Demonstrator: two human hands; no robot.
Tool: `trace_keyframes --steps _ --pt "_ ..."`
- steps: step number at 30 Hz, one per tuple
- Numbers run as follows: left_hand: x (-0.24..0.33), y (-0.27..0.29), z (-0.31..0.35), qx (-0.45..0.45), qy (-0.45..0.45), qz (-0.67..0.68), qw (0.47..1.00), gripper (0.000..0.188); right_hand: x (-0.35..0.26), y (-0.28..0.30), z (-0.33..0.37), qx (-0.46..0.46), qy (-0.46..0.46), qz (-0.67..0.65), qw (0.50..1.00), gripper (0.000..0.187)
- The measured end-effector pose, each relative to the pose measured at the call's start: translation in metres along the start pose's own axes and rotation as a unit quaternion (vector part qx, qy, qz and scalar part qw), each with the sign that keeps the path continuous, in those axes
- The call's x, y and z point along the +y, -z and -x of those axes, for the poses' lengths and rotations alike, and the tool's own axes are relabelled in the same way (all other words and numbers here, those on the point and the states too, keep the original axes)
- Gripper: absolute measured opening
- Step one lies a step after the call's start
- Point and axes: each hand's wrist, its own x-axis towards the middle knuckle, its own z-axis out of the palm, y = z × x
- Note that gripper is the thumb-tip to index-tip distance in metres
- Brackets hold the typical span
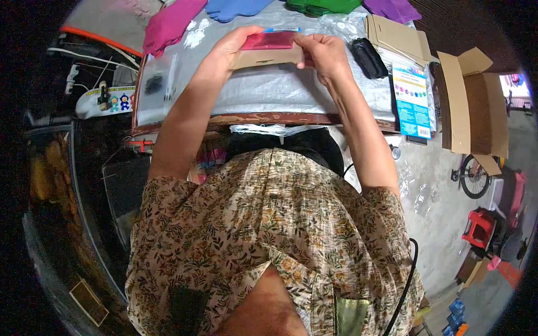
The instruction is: Folding and placing colored material sheets into plastic packaging sleeves with cardboard backings.
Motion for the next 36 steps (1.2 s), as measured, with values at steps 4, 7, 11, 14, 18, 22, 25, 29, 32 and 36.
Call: trace_keyframes --steps 4,7,11,14,18,22,25,29,32,36 --pt "-0.003 -0.006 0.003 0.029 -0.014 0.043 0.999 0.021 -0.004 0.000 -0.007 0.010 -0.019 -0.003 1.000 0.023" --pt "-0.011 0.004 -0.007 0.033 -0.011 0.051 0.998 0.022 -0.006 -0.010 0.000 0.011 -0.017 0.017 1.000 0.024" --pt "-0.014 -0.004 -0.001 0.045 -0.018 0.018 0.999 0.024 -0.008 -0.009 0.000 -0.003 -0.025 0.001 1.000 0.026" --pt "-0.015 -0.010 0.008 0.055 -0.018 -0.001 0.998 0.025 -0.008 -0.008 -0.003 -0.018 -0.030 -0.012 0.999 0.026" --pt "-0.012 -0.015 0.014 0.071 -0.008 -0.013 0.997 0.027 -0.010 -0.004 -0.014 -0.035 -0.042 -0.015 0.998 0.027" --pt "-0.005 -0.024 0.029 0.092 -0.012 -0.042 0.995 0.030 -0.011 -0.004 -0.019 -0.036 -0.070 -0.021 0.997 0.028" --pt "-0.002 -0.027 0.040 0.099 -0.028 -0.050 0.993 0.031 -0.011 -0.008 -0.021 -0.025 -0.074 -0.018 0.997 0.032" --pt "0.001 -0.027 0.037 0.075 -0.051 -0.054 0.994 0.031 -0.014 -0.007 -0.027 -0.038 -0.072 -0.031 0.996 0.030" --pt "0.000 -0.016 0.019 0.004 -0.025 0.075 0.997 0.029 -0.020 -0.007 -0.017 -0.084 -0.040 0.042 0.995 0.028" --pt "-0.013 -0.003 0.023 -0.083 -0.076 0.210 0.971 0.027 -0.017 0.004 0.019 -0.079 0.037 0.167 0.982 0.026"
